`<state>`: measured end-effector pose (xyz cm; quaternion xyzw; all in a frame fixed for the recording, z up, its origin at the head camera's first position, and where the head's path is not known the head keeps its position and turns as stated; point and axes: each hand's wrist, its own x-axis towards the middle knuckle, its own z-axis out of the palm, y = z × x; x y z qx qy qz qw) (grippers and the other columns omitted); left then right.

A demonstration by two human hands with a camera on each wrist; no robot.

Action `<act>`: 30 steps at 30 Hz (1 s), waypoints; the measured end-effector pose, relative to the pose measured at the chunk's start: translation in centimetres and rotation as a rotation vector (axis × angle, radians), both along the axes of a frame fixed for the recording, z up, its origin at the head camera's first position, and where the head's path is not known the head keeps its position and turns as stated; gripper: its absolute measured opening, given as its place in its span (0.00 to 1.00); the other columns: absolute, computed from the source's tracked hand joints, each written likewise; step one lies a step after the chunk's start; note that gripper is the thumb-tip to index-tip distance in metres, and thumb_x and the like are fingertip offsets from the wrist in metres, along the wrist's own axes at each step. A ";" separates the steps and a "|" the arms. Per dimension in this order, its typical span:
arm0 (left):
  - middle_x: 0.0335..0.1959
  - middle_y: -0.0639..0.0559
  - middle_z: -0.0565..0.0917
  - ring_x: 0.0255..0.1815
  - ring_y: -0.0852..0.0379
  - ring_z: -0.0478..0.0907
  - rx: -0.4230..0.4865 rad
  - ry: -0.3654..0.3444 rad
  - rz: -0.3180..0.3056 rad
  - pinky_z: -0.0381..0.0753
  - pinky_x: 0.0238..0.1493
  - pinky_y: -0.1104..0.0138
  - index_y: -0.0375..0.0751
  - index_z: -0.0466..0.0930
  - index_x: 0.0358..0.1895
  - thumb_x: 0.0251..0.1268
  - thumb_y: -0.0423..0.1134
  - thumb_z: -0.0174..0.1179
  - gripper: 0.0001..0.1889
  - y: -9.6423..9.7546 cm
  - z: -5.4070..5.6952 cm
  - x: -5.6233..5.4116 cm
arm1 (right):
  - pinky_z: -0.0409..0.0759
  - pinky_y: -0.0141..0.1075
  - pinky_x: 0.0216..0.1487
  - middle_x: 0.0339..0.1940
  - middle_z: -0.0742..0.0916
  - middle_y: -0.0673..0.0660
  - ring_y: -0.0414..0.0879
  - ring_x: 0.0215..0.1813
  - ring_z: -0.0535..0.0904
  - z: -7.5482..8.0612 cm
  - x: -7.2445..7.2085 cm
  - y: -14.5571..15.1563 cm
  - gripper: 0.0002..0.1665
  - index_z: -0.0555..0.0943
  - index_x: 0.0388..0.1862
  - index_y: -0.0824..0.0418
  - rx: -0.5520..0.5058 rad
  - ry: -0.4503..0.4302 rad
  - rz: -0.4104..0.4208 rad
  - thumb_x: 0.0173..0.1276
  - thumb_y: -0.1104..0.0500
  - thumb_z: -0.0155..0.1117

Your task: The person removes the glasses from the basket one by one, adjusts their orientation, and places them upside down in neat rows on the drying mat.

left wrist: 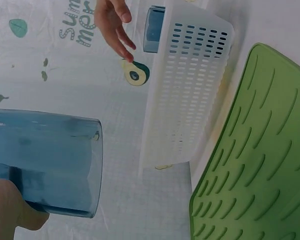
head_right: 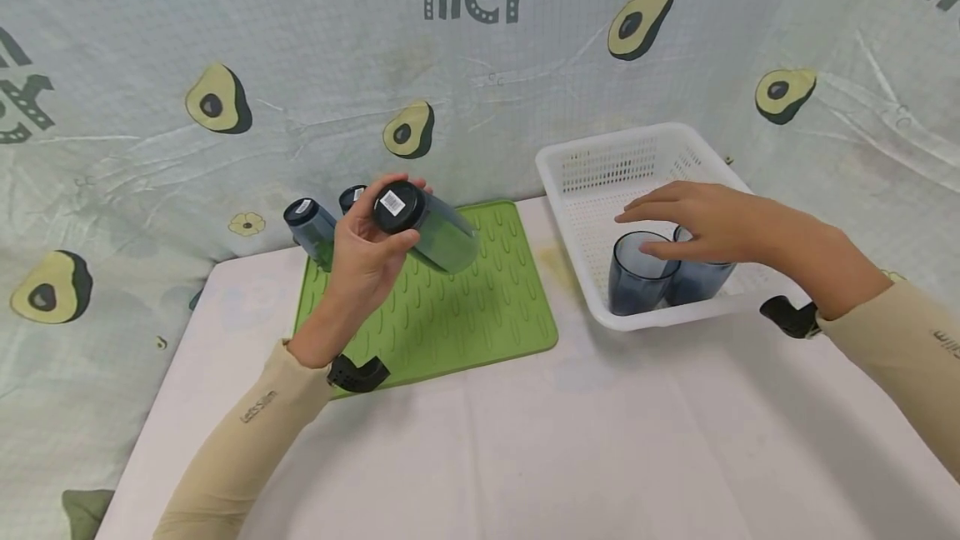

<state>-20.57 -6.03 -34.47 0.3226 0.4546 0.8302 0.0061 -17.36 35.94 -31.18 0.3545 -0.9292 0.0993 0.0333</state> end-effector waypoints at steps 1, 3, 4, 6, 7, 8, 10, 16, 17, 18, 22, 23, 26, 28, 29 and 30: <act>0.62 0.42 0.80 0.71 0.43 0.70 -0.005 0.004 0.001 0.79 0.59 0.67 0.41 0.77 0.65 0.49 0.34 0.80 0.36 -0.1 0.0 0.0 | 0.74 0.57 0.61 0.64 0.83 0.51 0.56 0.67 0.75 -0.1 0.1 0.4 0.28 0.82 0.65 0.51 0.003 -0.016 -0.014 0.64 0.54 0.75; 0.62 0.42 0.80 0.71 0.43 0.70 -0.012 0.009 0.007 0.80 0.59 0.68 0.41 0.77 0.65 0.49 0.34 0.80 0.36 -0.3 -0.1 0.1 | 0.73 0.53 0.63 0.65 0.82 0.50 0.55 0.68 0.74 -0.2 0.4 1.2 0.30 0.81 0.66 0.49 0.009 -0.047 -0.047 0.65 0.52 0.75; 0.62 0.42 0.80 0.72 0.42 0.70 -0.015 0.012 0.010 0.80 0.59 0.68 0.41 0.77 0.65 0.49 0.34 0.80 0.35 -0.4 -0.1 0.1 | 0.72 0.51 0.63 0.66 0.82 0.50 0.54 0.69 0.74 -0.3 0.5 1.5 0.30 0.80 0.66 0.48 0.011 -0.060 -0.060 0.65 0.52 0.75; 0.62 0.41 0.80 0.72 0.40 0.69 -0.023 0.013 0.018 0.80 0.58 0.68 0.41 0.77 0.65 0.49 0.34 0.80 0.35 -0.5 -0.1 0.1 | 0.70 0.41 0.64 0.66 0.81 0.48 0.52 0.69 0.73 -0.3 0.6 2.2 0.31 0.79 0.67 0.46 0.022 -0.081 -0.093 0.65 0.51 0.75; 0.62 0.41 0.79 0.72 0.39 0.68 -0.024 0.010 0.019 0.81 0.57 0.68 0.41 0.77 0.65 0.49 0.34 0.80 0.35 -0.6 -0.1 0.1 | 0.69 0.40 0.63 0.67 0.81 0.47 0.51 0.69 0.73 -0.3 0.6 2.4 0.32 0.79 0.67 0.46 0.027 -0.095 -0.108 0.65 0.50 0.75; 0.63 0.41 0.79 0.73 0.39 0.68 -0.027 0.005 0.020 0.81 0.57 0.68 0.41 0.77 0.65 0.49 0.34 0.80 0.35 -0.7 -0.1 0.1 | 0.68 0.38 0.62 0.67 0.80 0.47 0.50 0.69 0.73 -0.2 0.7 2.6 0.32 0.78 0.68 0.46 0.035 -0.111 -0.125 0.65 0.50 0.75; 0.63 0.41 0.79 0.73 0.38 0.67 -0.028 -0.005 0.017 0.81 0.57 0.69 0.42 0.77 0.65 0.49 0.34 0.80 0.35 -0.8 -0.2 0.1 | 0.70 0.41 0.62 0.68 0.80 0.49 0.51 0.69 0.73 -0.2 0.7 3.1 0.34 0.77 0.69 0.47 0.048 -0.146 -0.152 0.65 0.50 0.75; 0.63 0.41 0.78 0.71 0.44 0.70 -0.027 -0.021 0.009 0.82 0.56 0.69 0.42 0.77 0.65 0.49 0.33 0.79 0.35 -0.9 -0.3 0.1 | 0.75 0.59 0.61 0.69 0.79 0.61 0.62 0.67 0.76 -0.2 0.5 4.1 0.42 0.74 0.72 0.59 0.095 -0.236 -0.200 0.62 0.45 0.77; 0.63 0.41 0.78 0.71 0.44 0.70 -0.026 -0.021 0.009 0.82 0.55 0.69 0.42 0.77 0.65 0.49 0.33 0.79 0.35 -0.9 -0.3 0.1 | 0.76 0.59 0.61 0.69 0.79 0.62 0.62 0.67 0.77 -0.3 0.4 4.2 0.44 0.73 0.72 0.60 0.106 -0.241 -0.205 0.61 0.44 0.77; 0.63 0.41 0.78 0.71 0.45 0.71 -0.025 -0.020 0.009 0.82 0.55 0.69 0.42 0.77 0.65 0.50 0.33 0.79 0.35 -1.0 -0.4 0.1 | 0.76 0.59 0.60 0.68 0.79 0.62 0.62 0.66 0.77 -0.4 0.4 4.3 0.45 0.74 0.72 0.60 0.112 -0.244 -0.208 0.60 0.44 0.78; 0.63 0.41 0.78 0.70 0.46 0.71 -0.027 -0.023 0.020 0.82 0.55 0.69 0.42 0.77 0.64 0.50 0.33 0.80 0.35 -1.0 -0.6 0.0 | 0.79 0.54 0.57 0.66 0.82 0.58 0.56 0.61 0.81 -0.8 0.2 4.9 0.45 0.76 0.70 0.58 0.131 -0.236 -0.220 0.56 0.43 0.80; 0.63 0.41 0.78 0.70 0.46 0.71 -0.026 -0.029 0.021 0.82 0.55 0.69 0.42 0.78 0.64 0.49 0.33 0.80 0.35 -1.0 -0.6 0.0 | 0.79 0.53 0.56 0.65 0.83 0.57 0.54 0.60 0.81 -0.9 0.1 5.1 0.45 0.76 0.70 0.57 0.134 -0.235 -0.222 0.56 0.43 0.81; 0.63 0.41 0.77 0.72 0.43 0.69 -0.018 -0.054 0.021 0.81 0.57 0.69 0.42 0.78 0.64 0.48 0.33 0.80 0.35 -0.9 -0.9 0.0 | 0.81 0.47 0.51 0.62 0.85 0.54 0.48 0.54 0.82 -1.1 -0.2 5.5 0.44 0.78 0.69 0.54 0.143 -0.219 -0.219 0.55 0.42 0.81; 0.63 0.41 0.77 0.74 0.38 0.65 -0.011 -0.069 0.017 0.80 0.58 0.68 0.42 0.78 0.64 0.48 0.33 0.80 0.35 -0.9 -1.1 0.0 | 0.82 0.45 0.50 0.61 0.85 0.53 0.48 0.53 0.83 -1.2 -0.4 5.8 0.43 0.78 0.68 0.53 0.141 -0.211 -0.210 0.54 0.42 0.81; 0.63 0.40 0.77 0.74 0.37 0.64 -0.010 -0.075 0.017 0.80 0.59 0.68 0.42 0.78 0.64 0.48 0.33 0.80 0.35 -0.9 -1.2 -0.1 | 0.82 0.45 0.50 0.60 0.86 0.53 0.48 0.53 0.84 -1.2 -0.5 5.8 0.43 0.79 0.67 0.53 0.140 -0.208 -0.208 0.54 0.42 0.82; 0.63 0.40 0.77 0.74 0.37 0.64 -0.008 -0.076 0.017 0.80 0.60 0.68 0.42 0.78 0.64 0.48 0.33 0.80 0.35 -0.9 -1.3 -0.1 | 0.82 0.46 0.50 0.60 0.86 0.53 0.50 0.53 0.85 -1.1 -0.6 5.9 0.43 0.79 0.67 0.53 0.135 -0.213 -0.208 0.54 0.42 0.82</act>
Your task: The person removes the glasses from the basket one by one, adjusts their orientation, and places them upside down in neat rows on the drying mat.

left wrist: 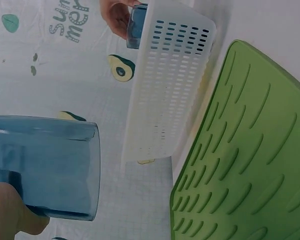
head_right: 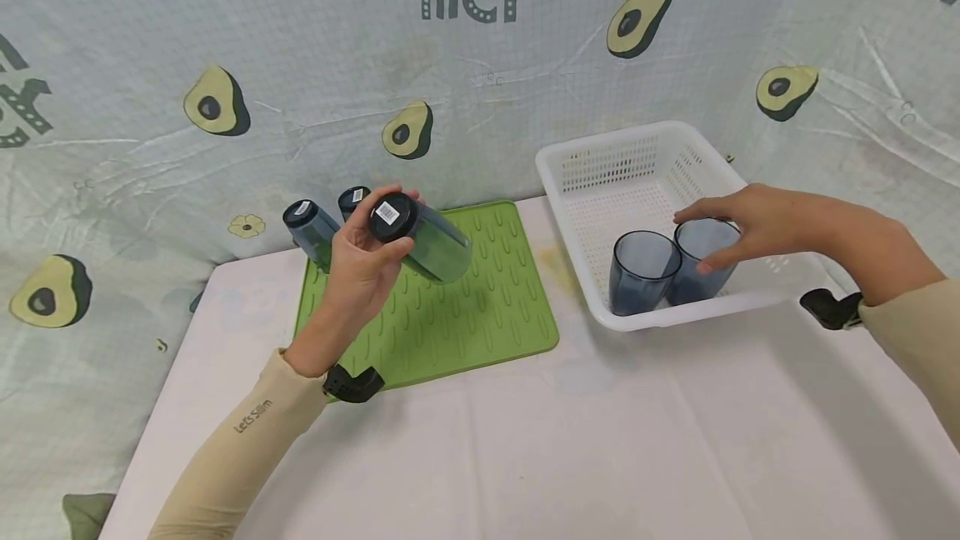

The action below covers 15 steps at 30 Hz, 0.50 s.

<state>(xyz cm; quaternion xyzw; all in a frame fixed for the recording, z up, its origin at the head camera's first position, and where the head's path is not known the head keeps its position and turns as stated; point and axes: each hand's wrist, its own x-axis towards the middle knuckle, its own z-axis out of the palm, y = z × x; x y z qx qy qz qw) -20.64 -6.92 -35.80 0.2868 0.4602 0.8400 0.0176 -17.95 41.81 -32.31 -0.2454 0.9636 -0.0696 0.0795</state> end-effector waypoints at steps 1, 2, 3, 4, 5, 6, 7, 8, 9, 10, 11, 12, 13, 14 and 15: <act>0.63 0.40 0.77 0.74 0.38 0.65 -0.001 0.001 0.001 0.79 0.60 0.68 0.42 0.77 0.64 0.48 0.33 0.80 0.35 0.0 -0.1 0.0 | 0.82 0.47 0.50 0.59 0.86 0.53 0.51 0.53 0.85 0.0 -0.1 0.0 0.43 0.79 0.67 0.53 -0.006 -0.009 -0.004 0.54 0.42 0.82; 0.63 0.41 0.77 0.73 0.39 0.66 -0.002 0.002 0.001 0.79 0.61 0.68 0.42 0.77 0.64 0.49 0.33 0.80 0.36 0.0 -0.2 0.0 | 0.83 0.48 0.50 0.59 0.86 0.53 0.53 0.54 0.85 0.1 -0.1 0.0 0.42 0.79 0.66 0.53 -0.012 -0.018 -0.005 0.54 0.43 0.82; 0.63 0.41 0.77 0.73 0.40 0.67 -0.003 0.004 0.001 0.79 0.61 0.68 0.42 0.77 0.65 0.49 0.33 0.80 0.36 0.0 -0.2 0.0 | 0.83 0.49 0.50 0.60 0.86 0.54 0.55 0.54 0.85 0.2 -0.2 -0.1 0.42 0.79 0.66 0.53 -0.016 -0.032 -0.011 0.53 0.43 0.82; 0.62 0.41 0.78 0.71 0.43 0.69 -0.005 0.003 0.003 0.79 0.60 0.68 0.42 0.77 0.65 0.49 0.33 0.80 0.36 0.0 -0.2 -0.1 | 0.83 0.51 0.50 0.60 0.86 0.55 0.56 0.54 0.86 0.2 -0.3 -0.2 0.42 0.79 0.66 0.53 -0.021 -0.046 -0.017 0.53 0.43 0.82; 0.62 0.41 0.78 0.70 0.46 0.71 -0.004 0.002 0.006 0.80 0.60 0.68 0.42 0.77 0.65 0.49 0.33 0.80 0.36 0.0 -0.3 -0.1 | 0.83 0.52 0.50 0.60 0.86 0.56 0.57 0.54 0.86 0.3 -0.3 -0.2 0.42 0.79 0.66 0.54 -0.025 -0.057 -0.023 0.53 0.43 0.82; 0.62 0.42 0.78 0.69 0.48 0.71 -0.003 0.002 0.008 0.80 0.59 0.68 0.42 0.77 0.65 0.49 0.33 0.80 0.36 0.0 -0.3 -0.1 | 0.83 0.53 0.50 0.60 0.85 0.57 0.57 0.54 0.86 0.3 -0.4 -0.3 0.42 0.79 0.66 0.53 -0.030 -0.069 -0.026 0.54 0.43 0.82; 0.62 0.42 0.78 0.69 0.48 0.72 -0.004 0.000 0.011 0.80 0.59 0.69 0.42 0.77 0.65 0.49 0.33 0.80 0.36 -0.1 -0.3 -0.1 | 0.83 0.54 0.50 0.60 0.85 0.57 0.58 0.54 0.86 0.3 -0.4 -0.3 0.42 0.79 0.66 0.53 -0.032 -0.074 -0.030 0.53 0.43 0.82; 0.62 0.42 0.78 0.69 0.48 0.72 -0.006 -0.003 0.014 0.80 0.58 0.69 0.42 0.77 0.64 0.48 0.34 0.80 0.36 -0.1 -0.3 -0.1 | 0.83 0.54 0.51 0.60 0.85 0.58 0.58 0.54 0.86 0.3 -0.4 -0.3 0.42 0.79 0.66 0.53 -0.033 -0.080 -0.034 0.54 0.43 0.82; 0.62 0.42 0.78 0.69 0.48 0.72 -0.004 -0.005 0.014 0.80 0.59 0.68 0.42 0.77 0.64 0.48 0.33 0.80 0.36 -0.1 -0.4 -0.1 | 0.83 0.55 0.51 0.60 0.85 0.58 0.58 0.54 0.86 0.3 -0.3 -0.2 0.42 0.79 0.66 0.53 -0.034 -0.089 -0.043 0.54 0.43 0.82; 0.62 0.42 0.78 0.69 0.48 0.72 -0.005 -0.007 0.016 0.80 0.59 0.68 0.42 0.77 0.64 0.48 0.33 0.80 0.36 -0.1 -0.4 -0.1 | 0.83 0.55 0.52 0.60 0.85 0.58 0.58 0.54 0.86 0.3 -0.3 -0.2 0.42 0.79 0.66 0.53 -0.032 -0.090 -0.049 0.54 0.43 0.82; 0.63 0.41 0.78 0.70 0.47 0.72 -0.006 -0.008 0.017 0.80 0.60 0.67 0.42 0.77 0.64 0.49 0.33 0.80 0.35 -0.2 -0.5 0.0 | 0.83 0.55 0.52 0.60 0.86 0.57 0.58 0.54 0.85 0.2 -0.3 -0.2 0.41 0.79 0.66 0.53 -0.032 -0.089 -0.055 0.54 0.43 0.82; 0.63 0.41 0.77 0.70 0.47 0.71 -0.009 -0.008 0.019 0.79 0.61 0.67 0.41 0.77 0.64 0.50 0.32 0.79 0.35 -0.2 -0.6 0.0 | 0.82 0.55 0.52 0.60 0.85 0.57 0.58 0.55 0.85 0.2 -0.2 -0.2 0.41 0.79 0.66 0.53 -0.031 -0.089 -0.061 0.55 0.43 0.82; 0.64 0.41 0.77 0.70 0.47 0.71 -0.010 -0.011 0.020 0.79 0.62 0.66 0.41 0.77 0.64 0.50 0.30 0.79 0.34 -0.3 -0.7 0.0 | 0.82 0.54 0.52 0.60 0.85 0.56 0.58 0.56 0.85 0.1 -0.2 -0.2 0.41 0.79 0.66 0.53 -0.028 -0.083 -0.067 0.55 0.43 0.82; 0.64 0.40 0.76 0.71 0.46 0.71 -0.012 -0.013 0.023 0.79 0.63 0.65 0.41 0.77 0.65 0.51 0.29 0.78 0.34 -0.4 -0.8 0.0 | 0.82 0.53 0.52 0.60 0.85 0.55 0.58 0.56 0.85 0.0 -0.1 -0.2 0.41 0.79 0.66 0.52 -0.027 -0.074 -0.071 0.54 0.43 0.82; 0.65 0.39 0.75 0.71 0.46 0.71 -0.015 -0.015 0.026 0.79 0.63 0.65 0.40 0.77 0.65 0.52 0.28 0.77 0.33 -0.5 -0.9 0.1 | 0.82 0.51 0.52 0.60 0.86 0.54 0.57 0.56 0.85 -0.1 -0.1 -0.2 0.41 0.79 0.65 0.52 -0.028 -0.062 -0.072 0.54 0.43 0.82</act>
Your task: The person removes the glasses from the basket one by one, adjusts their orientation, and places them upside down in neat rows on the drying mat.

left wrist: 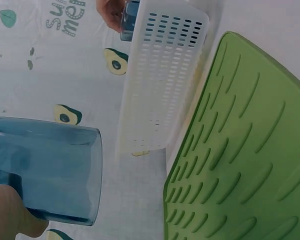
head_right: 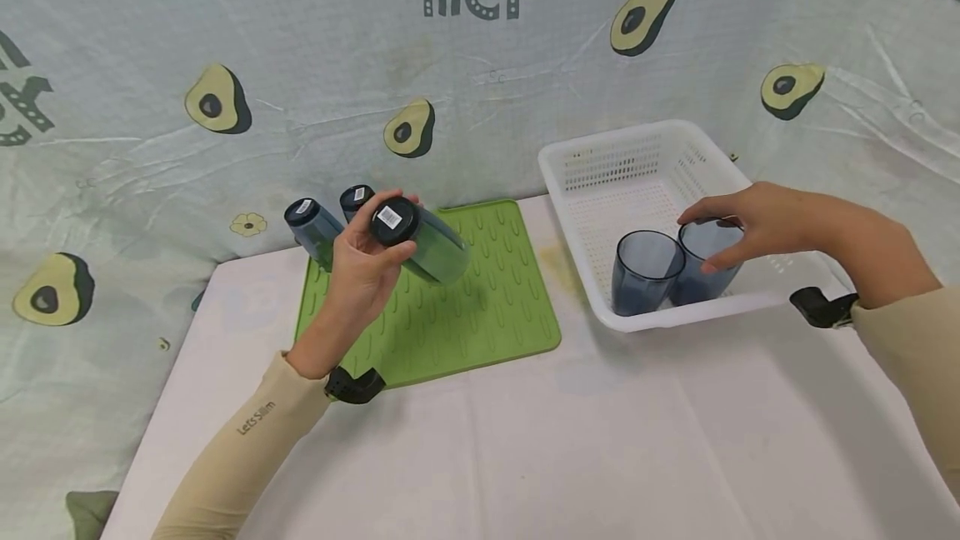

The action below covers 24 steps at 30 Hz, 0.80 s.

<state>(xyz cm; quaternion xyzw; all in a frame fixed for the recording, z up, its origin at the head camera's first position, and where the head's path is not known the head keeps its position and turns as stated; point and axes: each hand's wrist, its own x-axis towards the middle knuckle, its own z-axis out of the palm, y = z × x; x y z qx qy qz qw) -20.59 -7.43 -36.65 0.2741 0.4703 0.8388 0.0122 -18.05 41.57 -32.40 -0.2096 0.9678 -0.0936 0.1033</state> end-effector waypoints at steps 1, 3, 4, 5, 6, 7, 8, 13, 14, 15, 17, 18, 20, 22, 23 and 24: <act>0.66 0.38 0.75 0.72 0.45 0.70 -0.003 -0.002 0.003 0.79 0.63 0.65 0.40 0.76 0.65 0.53 0.26 0.76 0.33 0.0 -0.1 0.0 | 0.82 0.48 0.52 0.60 0.86 0.53 0.57 0.57 0.85 -0.1 0.1 0.0 0.41 0.79 0.65 0.52 -0.004 0.010 -0.001 0.54 0.44 0.82; 0.66 0.36 0.74 0.71 0.44 0.71 -0.012 -0.009 0.012 0.79 0.63 0.64 0.40 0.76 0.65 0.55 0.22 0.73 0.32 -0.1 -0.3 -0.1 | 0.82 0.43 0.52 0.61 0.85 0.52 0.56 0.58 0.84 -0.3 0.2 0.1 0.41 0.79 0.65 0.51 -0.015 0.021 -0.009 0.53 0.44 0.83; 0.67 0.36 0.74 0.71 0.44 0.71 -0.015 -0.013 0.017 0.79 0.62 0.65 0.40 0.76 0.66 0.57 0.21 0.71 0.32 -0.2 -0.4 -0.2 | 0.82 0.40 0.52 0.61 0.85 0.52 0.56 0.58 0.84 -0.3 0.2 0.1 0.41 0.79 0.65 0.51 -0.024 0.024 -0.013 0.53 0.44 0.83; 0.66 0.36 0.74 0.71 0.44 0.71 -0.018 -0.016 0.025 0.80 0.62 0.65 0.41 0.76 0.66 0.58 0.19 0.69 0.31 -0.2 -0.5 -0.2 | 0.82 0.38 0.52 0.61 0.85 0.52 0.56 0.59 0.84 -0.4 0.3 0.2 0.41 0.79 0.65 0.51 -0.035 0.024 -0.018 0.53 0.45 0.83; 0.66 0.36 0.74 0.70 0.44 0.71 -0.020 -0.020 0.032 0.80 0.61 0.65 0.41 0.76 0.66 0.59 0.17 0.66 0.31 -0.3 -0.7 -0.3 | 0.81 0.36 0.52 0.61 0.85 0.51 0.55 0.59 0.83 -0.5 0.3 0.2 0.41 0.79 0.65 0.51 -0.042 0.023 -0.021 0.53 0.45 0.83; 0.66 0.36 0.75 0.70 0.45 0.72 -0.022 -0.023 0.040 0.80 0.61 0.65 0.41 0.76 0.66 0.59 0.15 0.63 0.32 -0.3 -0.8 -0.5 | 0.81 0.35 0.52 0.61 0.85 0.51 0.54 0.59 0.83 -0.5 0.3 0.2 0.41 0.79 0.66 0.51 -0.047 0.020 -0.025 0.53 0.46 0.83; 0.65 0.37 0.75 0.69 0.46 0.73 -0.026 -0.027 0.048 0.80 0.60 0.65 0.41 0.76 0.67 0.60 0.14 0.61 0.32 -0.4 -0.9 -0.6 | 0.81 0.34 0.52 0.61 0.85 0.51 0.52 0.59 0.83 -0.6 0.3 0.3 0.41 0.79 0.66 0.51 -0.049 0.020 -0.028 0.53 0.46 0.83; 0.68 0.32 0.71 0.69 0.46 0.72 -0.049 -0.041 0.073 0.80 0.61 0.65 0.36 0.70 0.71 0.61 0.12 0.54 0.34 -0.7 -1.2 -1.3 | 0.80 0.29 0.51 0.62 0.84 0.51 0.36 0.58 0.79 -0.9 0.3 0.5 0.44 0.78 0.67 0.52 -0.067 0.030 -0.028 0.52 0.47 0.84; 0.69 0.32 0.70 0.70 0.46 0.72 -0.054 -0.048 0.074 0.79 0.62 0.65 0.35 0.69 0.73 0.61 0.12 0.54 0.35 -0.7 -1.3 -1.4 | 0.79 0.28 0.51 0.63 0.84 0.52 0.33 0.59 0.78 -1.0 0.3 0.5 0.45 0.77 0.68 0.52 -0.074 0.029 -0.030 0.52 0.47 0.84; 0.69 0.32 0.70 0.70 0.46 0.72 -0.061 -0.054 0.078 0.79 0.63 0.64 0.34 0.67 0.73 0.62 0.12 0.54 0.35 -0.7 -1.3 -1.6 | 0.79 0.26 0.51 0.64 0.83 0.52 0.31 0.59 0.77 -1.1 0.3 0.6 0.46 0.77 0.69 0.53 -0.079 0.031 -0.031 0.51 0.47 0.84; 0.69 0.35 0.70 0.70 0.47 0.71 -0.064 -0.075 0.086 0.78 0.64 0.64 0.33 0.65 0.75 0.62 0.12 0.54 0.36 -0.9 -1.3 -1.7 | 0.78 0.26 0.52 0.65 0.83 0.53 0.31 0.60 0.76 -1.1 0.3 0.5 0.47 0.76 0.71 0.53 -0.072 0.033 -0.038 0.52 0.46 0.84; 0.68 0.37 0.71 0.70 0.47 0.71 -0.067 -0.088 0.091 0.78 0.64 0.64 0.33 0.65 0.75 0.62 0.12 0.54 0.36 -0.9 -1.3 -1.8 | 0.78 0.28 0.52 0.65 0.83 0.53 0.33 0.61 0.77 -1.1 0.3 0.5 0.47 0.76 0.71 0.52 -0.066 0.032 -0.043 0.52 0.45 0.84; 0.67 0.42 0.73 0.70 0.48 0.71 -0.070 -0.110 0.098 0.79 0.63 0.64 0.34 0.64 0.76 0.62 0.12 0.54 0.37 -1.0 -1.3 -1.9 | 0.80 0.33 0.52 0.65 0.83 0.54 0.39 0.61 0.78 -1.1 0.3 0.5 0.46 0.77 0.70 0.52 -0.050 0.029 -0.055 0.52 0.44 0.83; 0.67 0.44 0.74 0.70 0.48 0.72 -0.067 -0.126 0.103 0.79 0.62 0.65 0.34 0.65 0.76 0.61 0.11 0.55 0.37 -1.1 -1.3 -1.9 | 0.81 0.38 0.51 0.64 0.83 0.54 0.46 0.60 0.79 -1.1 0.4 0.4 0.45 0.79 0.69 0.50 -0.025 0.030 -0.073 0.52 0.42 0.83; 0.67 0.44 0.74 0.70 0.48 0.72 -0.065 -0.131 0.106 0.79 0.62 0.65 0.33 0.65 0.75 0.61 0.11 0.55 0.38 -1.1 -1.4 -2.0 | 0.81 0.41 0.50 0.64 0.84 0.55 0.48 0.59 0.80 -1.1 0.4 0.4 0.45 0.79 0.68 0.51 -0.025 0.027 -0.078 0.52 0.42 0.83; 0.67 0.43 0.74 0.70 0.48 0.72 -0.063 -0.132 0.109 0.80 0.61 0.66 0.34 0.65 0.75 0.61 0.11 0.55 0.38 -1.1 -1.4 -2.0 | 0.81 0.43 0.50 0.63 0.84 0.55 0.50 0.59 0.80 -1.0 0.4 0.4 0.45 0.79 0.68 0.51 -0.022 0.024 -0.082 0.52 0.42 0.83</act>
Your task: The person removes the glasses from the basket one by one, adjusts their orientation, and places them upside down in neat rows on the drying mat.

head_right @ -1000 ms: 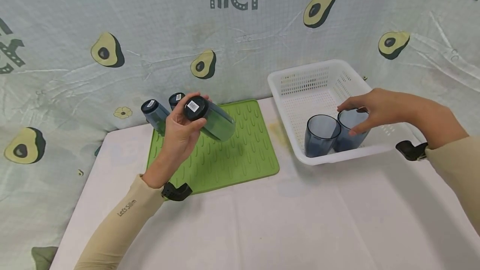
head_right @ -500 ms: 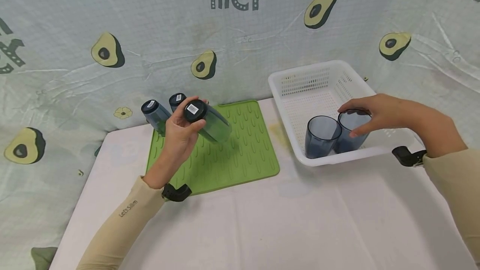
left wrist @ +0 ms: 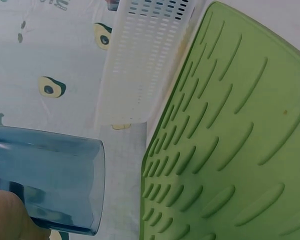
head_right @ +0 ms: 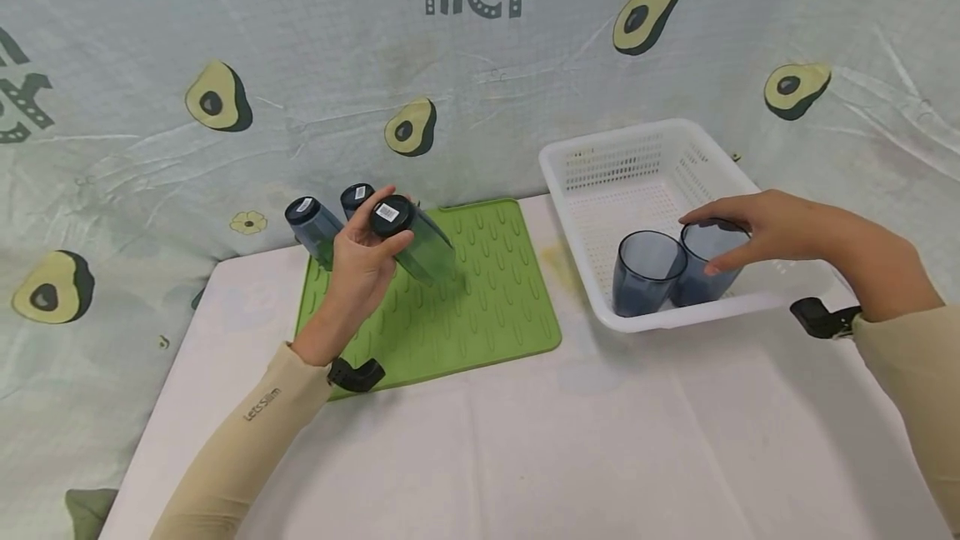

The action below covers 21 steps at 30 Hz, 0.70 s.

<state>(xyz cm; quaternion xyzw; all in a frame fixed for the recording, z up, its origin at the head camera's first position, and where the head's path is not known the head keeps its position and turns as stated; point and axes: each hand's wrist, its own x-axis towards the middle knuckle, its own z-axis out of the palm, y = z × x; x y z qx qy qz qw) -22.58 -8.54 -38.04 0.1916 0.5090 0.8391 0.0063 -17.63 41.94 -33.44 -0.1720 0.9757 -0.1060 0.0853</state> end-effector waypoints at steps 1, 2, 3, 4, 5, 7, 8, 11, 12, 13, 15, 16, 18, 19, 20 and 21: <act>0.67 0.43 0.74 0.70 0.48 0.72 0.001 0.001 0.003 0.80 0.61 0.66 0.34 0.65 0.75 0.61 0.11 0.55 0.38 0.0 -0.1 0.0 | 0.81 0.45 0.50 0.63 0.84 0.57 0.53 0.59 0.80 0.0 0.0 0.0 0.44 0.79 0.68 0.52 -0.006 -0.007 -0.004 0.52 0.42 0.83; 0.67 0.43 0.74 0.70 0.48 0.72 0.003 0.003 0.006 0.80 0.61 0.66 0.33 0.65 0.75 0.60 0.11 0.55 0.38 -0.1 -0.1 -0.1 | 0.81 0.46 0.50 0.63 0.84 0.58 0.54 0.59 0.80 -0.1 0.0 0.0 0.45 0.79 0.68 0.52 -0.007 -0.012 -0.011 0.53 0.42 0.83; 0.68 0.43 0.74 0.70 0.48 0.72 0.002 0.005 0.009 0.80 0.61 0.66 0.33 0.65 0.75 0.61 0.10 0.55 0.37 -0.1 -0.2 -0.1 | 0.82 0.47 0.50 0.63 0.83 0.60 0.55 0.58 0.80 -0.1 0.0 0.0 0.45 0.79 0.68 0.53 -0.008 -0.017 -0.017 0.53 0.42 0.83; 0.68 0.42 0.74 0.70 0.47 0.72 0.001 0.007 0.011 0.80 0.61 0.66 0.34 0.65 0.75 0.61 0.10 0.54 0.37 -0.1 -0.2 -0.1 | 0.82 0.50 0.50 0.64 0.83 0.62 0.57 0.58 0.80 -0.2 0.0 0.0 0.45 0.78 0.69 0.54 -0.012 -0.025 -0.020 0.53 0.42 0.82; 0.68 0.42 0.73 0.70 0.48 0.72 -0.001 0.008 0.013 0.80 0.61 0.66 0.34 0.66 0.75 0.61 0.10 0.54 0.37 -0.1 -0.3 -0.2 | 0.82 0.52 0.50 0.64 0.83 0.63 0.58 0.58 0.80 -0.2 0.0 0.0 0.45 0.78 0.69 0.55 -0.018 -0.030 -0.022 0.54 0.43 0.82; 0.69 0.39 0.72 0.70 0.48 0.72 -0.009 0.012 0.015 0.80 0.61 0.65 0.35 0.66 0.75 0.61 0.10 0.55 0.37 -0.1 -0.3 -0.3 | 0.81 0.57 0.51 0.65 0.82 0.66 0.61 0.59 0.80 -0.3 0.1 0.1 0.45 0.77 0.70 0.57 -0.023 -0.045 -0.030 0.55 0.43 0.81; 0.70 0.37 0.71 0.69 0.48 0.73 -0.015 0.016 0.016 0.80 0.60 0.65 0.35 0.66 0.75 0.60 0.10 0.55 0.38 -0.1 -0.4 -0.4 | 0.81 0.57 0.51 0.65 0.81 0.66 0.62 0.59 0.80 -0.3 0.1 0.0 0.45 0.77 0.70 0.57 -0.019 -0.048 -0.039 0.55 0.43 0.81; 0.72 0.32 0.67 0.68 0.49 0.74 -0.030 0.026 0.027 0.81 0.60 0.65 0.35 0.67 0.74 0.59 0.11 0.57 0.38 -0.1 -0.5 -0.6 | 0.80 0.60 0.52 0.66 0.80 0.68 0.64 0.60 0.79 -0.3 0.2 0.0 0.45 0.77 0.70 0.58 -0.032 -0.056 -0.043 0.56 0.43 0.81; 0.73 0.30 0.65 0.67 0.49 0.74 -0.034 0.030 0.032 0.81 0.60 0.64 0.36 0.68 0.74 0.59 0.11 0.57 0.38 -0.1 -0.6 -0.6 | 0.80 0.61 0.52 0.66 0.80 0.69 0.65 0.60 0.78 -0.3 0.1 0.0 0.45 0.76 0.70 0.58 -0.034 -0.058 -0.045 0.56 0.44 0.81; 0.73 0.30 0.65 0.67 0.49 0.75 -0.037 0.032 0.038 0.81 0.60 0.64 0.36 0.68 0.74 0.58 0.11 0.58 0.38 -0.1 -0.6 -0.7 | 0.80 0.62 0.52 0.66 0.80 0.70 0.66 0.60 0.78 -0.3 0.1 -0.1 0.45 0.76 0.70 0.58 -0.038 -0.060 -0.044 0.56 0.44 0.81; 0.72 0.31 0.67 0.66 0.50 0.75 -0.041 0.029 0.053 0.81 0.61 0.64 0.36 0.69 0.73 0.57 0.11 0.59 0.38 -0.1 -0.7 -0.7 | 0.80 0.61 0.52 0.66 0.80 0.70 0.66 0.60 0.78 -0.3 0.1 -0.2 0.45 0.76 0.70 0.58 -0.045 -0.063 -0.050 0.56 0.44 0.81; 0.71 0.32 0.68 0.66 0.50 0.76 -0.045 0.028 0.059 0.81 0.60 0.63 0.36 0.69 0.73 0.57 0.11 0.59 0.38 -0.1 -0.8 -0.8 | 0.80 0.61 0.52 0.66 0.80 0.70 0.65 0.60 0.78 -0.2 0.1 -0.2 0.46 0.76 0.71 0.58 -0.043 -0.063 -0.053 0.56 0.44 0.81; 0.70 0.34 0.70 0.65 0.50 0.76 -0.060 0.029 0.072 0.81 0.60 0.63 0.35 0.70 0.73 0.57 0.11 0.60 0.38 -0.1 -0.9 -0.9 | 0.79 0.61 0.52 0.66 0.80 0.70 0.65 0.60 0.78 -0.2 0.1 -0.2 0.45 0.76 0.70 0.58 -0.044 -0.064 -0.052 0.56 0.44 0.81; 0.69 0.36 0.71 0.65 0.50 0.76 -0.067 0.029 0.077 0.81 0.61 0.63 0.35 0.70 0.73 0.57 0.11 0.60 0.38 -0.1 -1.0 -0.9 | 0.79 0.61 0.53 0.66 0.80 0.70 0.65 0.61 0.78 -0.2 0.1 -0.3 0.45 0.76 0.70 0.58 -0.045 -0.065 -0.055 0.56 0.44 0.81; 0.68 0.37 0.72 0.65 0.49 0.76 -0.075 0.031 0.080 0.81 0.61 0.63 0.35 0.69 0.73 0.57 0.12 0.61 0.38 0.0 -1.1 -1.0 | 0.79 0.60 0.53 0.66 0.80 0.70 0.65 0.61 0.78 -0.2 0.1 -0.3 0.46 0.76 0.70 0.58 -0.045 -0.067 -0.060 0.56 0.44 0.81; 0.68 0.37 0.72 0.66 0.49 0.75 -0.083 0.034 0.082 0.81 0.60 0.63 0.35 0.69 0.73 0.57 0.12 0.61 0.38 0.0 -1.1 -1.1 | 0.79 0.60 0.53 0.65 0.80 0.70 0.65 0.60 0.79 -0.2 0.2 -0.3 0.45 0.76 0.71 0.58 -0.045 -0.065 -0.059 0.56 0.44 0.81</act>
